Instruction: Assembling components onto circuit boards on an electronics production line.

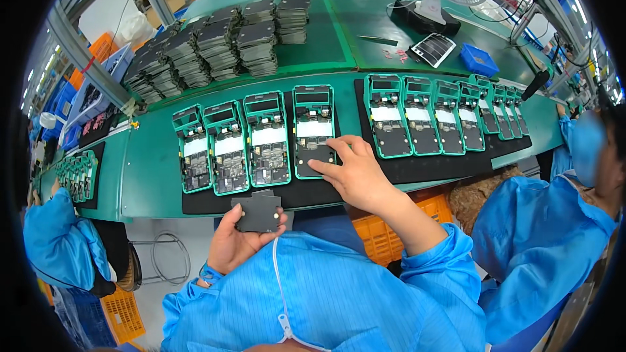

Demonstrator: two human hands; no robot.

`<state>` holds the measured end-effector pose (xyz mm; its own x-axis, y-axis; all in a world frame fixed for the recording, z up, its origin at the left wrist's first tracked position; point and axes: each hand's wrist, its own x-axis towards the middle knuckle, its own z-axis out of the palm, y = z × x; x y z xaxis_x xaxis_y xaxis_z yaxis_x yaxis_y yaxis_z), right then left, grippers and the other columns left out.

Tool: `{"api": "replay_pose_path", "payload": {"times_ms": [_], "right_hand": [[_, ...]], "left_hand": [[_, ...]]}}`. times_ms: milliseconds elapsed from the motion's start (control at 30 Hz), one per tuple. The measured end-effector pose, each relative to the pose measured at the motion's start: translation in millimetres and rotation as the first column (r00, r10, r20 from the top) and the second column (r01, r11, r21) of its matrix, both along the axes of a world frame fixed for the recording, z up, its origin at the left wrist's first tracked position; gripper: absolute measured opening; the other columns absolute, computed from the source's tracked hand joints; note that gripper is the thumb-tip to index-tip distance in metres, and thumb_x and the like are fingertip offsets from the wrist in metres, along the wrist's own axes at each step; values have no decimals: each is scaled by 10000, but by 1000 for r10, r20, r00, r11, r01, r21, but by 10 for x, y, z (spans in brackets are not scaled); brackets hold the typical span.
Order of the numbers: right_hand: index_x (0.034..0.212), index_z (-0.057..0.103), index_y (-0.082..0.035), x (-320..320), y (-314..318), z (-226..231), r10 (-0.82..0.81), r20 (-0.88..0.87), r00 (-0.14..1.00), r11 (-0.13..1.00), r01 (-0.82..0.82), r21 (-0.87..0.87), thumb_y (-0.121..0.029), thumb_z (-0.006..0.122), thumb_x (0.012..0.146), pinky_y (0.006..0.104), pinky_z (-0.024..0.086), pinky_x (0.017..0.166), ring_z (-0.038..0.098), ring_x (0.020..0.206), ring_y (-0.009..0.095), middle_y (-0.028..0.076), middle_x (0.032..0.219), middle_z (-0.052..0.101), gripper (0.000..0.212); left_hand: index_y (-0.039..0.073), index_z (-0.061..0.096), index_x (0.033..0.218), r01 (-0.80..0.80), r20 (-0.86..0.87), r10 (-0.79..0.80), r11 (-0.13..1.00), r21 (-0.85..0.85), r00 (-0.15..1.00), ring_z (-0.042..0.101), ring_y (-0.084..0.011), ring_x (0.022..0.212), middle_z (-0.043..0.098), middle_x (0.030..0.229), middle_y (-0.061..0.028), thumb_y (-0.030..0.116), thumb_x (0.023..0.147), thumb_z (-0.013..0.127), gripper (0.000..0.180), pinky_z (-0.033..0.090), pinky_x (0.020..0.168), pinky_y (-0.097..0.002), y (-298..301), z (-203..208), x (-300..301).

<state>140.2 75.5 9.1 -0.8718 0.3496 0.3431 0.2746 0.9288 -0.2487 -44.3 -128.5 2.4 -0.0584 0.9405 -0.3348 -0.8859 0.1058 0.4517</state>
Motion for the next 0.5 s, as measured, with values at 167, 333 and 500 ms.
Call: {"api": "replay_pose_path", "payload": {"times_ms": [167, 333, 500], "right_hand": [[1142, 659, -220, 84, 64, 38, -2, 49, 999, 999, -1, 47, -150, 692, 769, 478, 392, 958, 419, 1200, 380, 143, 1258, 498, 382], [1100, 649, -129, -37, -26, 24, 19, 33, 999, 990, -24, 136, -222, 721, 720, 492, 359, 975, 414, 1205, 374, 166, 1242, 488, 397], [1218, 568, -103, -93, -353, 42, 206, -245, 947, 955, -249, -160, -190, 755, 714, 466, 421, 931, 480, 1139, 374, 168, 1277, 475, 544]], "left_hand": [[-77, 319, 1367, 8, 39, -8, 1000, 16, 999, 465, -408, 1226, 458, 1317, -264, 307, 968, 366, 556, 366, 1062, -506, 69, -13, 14], [-98, 354, 1347, 16, 24, -17, 999, 43, 1000, 458, -404, 1238, 466, 1314, -262, 238, 920, 401, 545, 354, 1071, -506, 78, -17, 9], [-60, 379, 1331, -53, -17, 52, 997, -58, 998, 505, -357, 1204, 490, 1308, -218, 84, 910, 468, 453, 398, 1047, -499, 63, 41, 59]]}}
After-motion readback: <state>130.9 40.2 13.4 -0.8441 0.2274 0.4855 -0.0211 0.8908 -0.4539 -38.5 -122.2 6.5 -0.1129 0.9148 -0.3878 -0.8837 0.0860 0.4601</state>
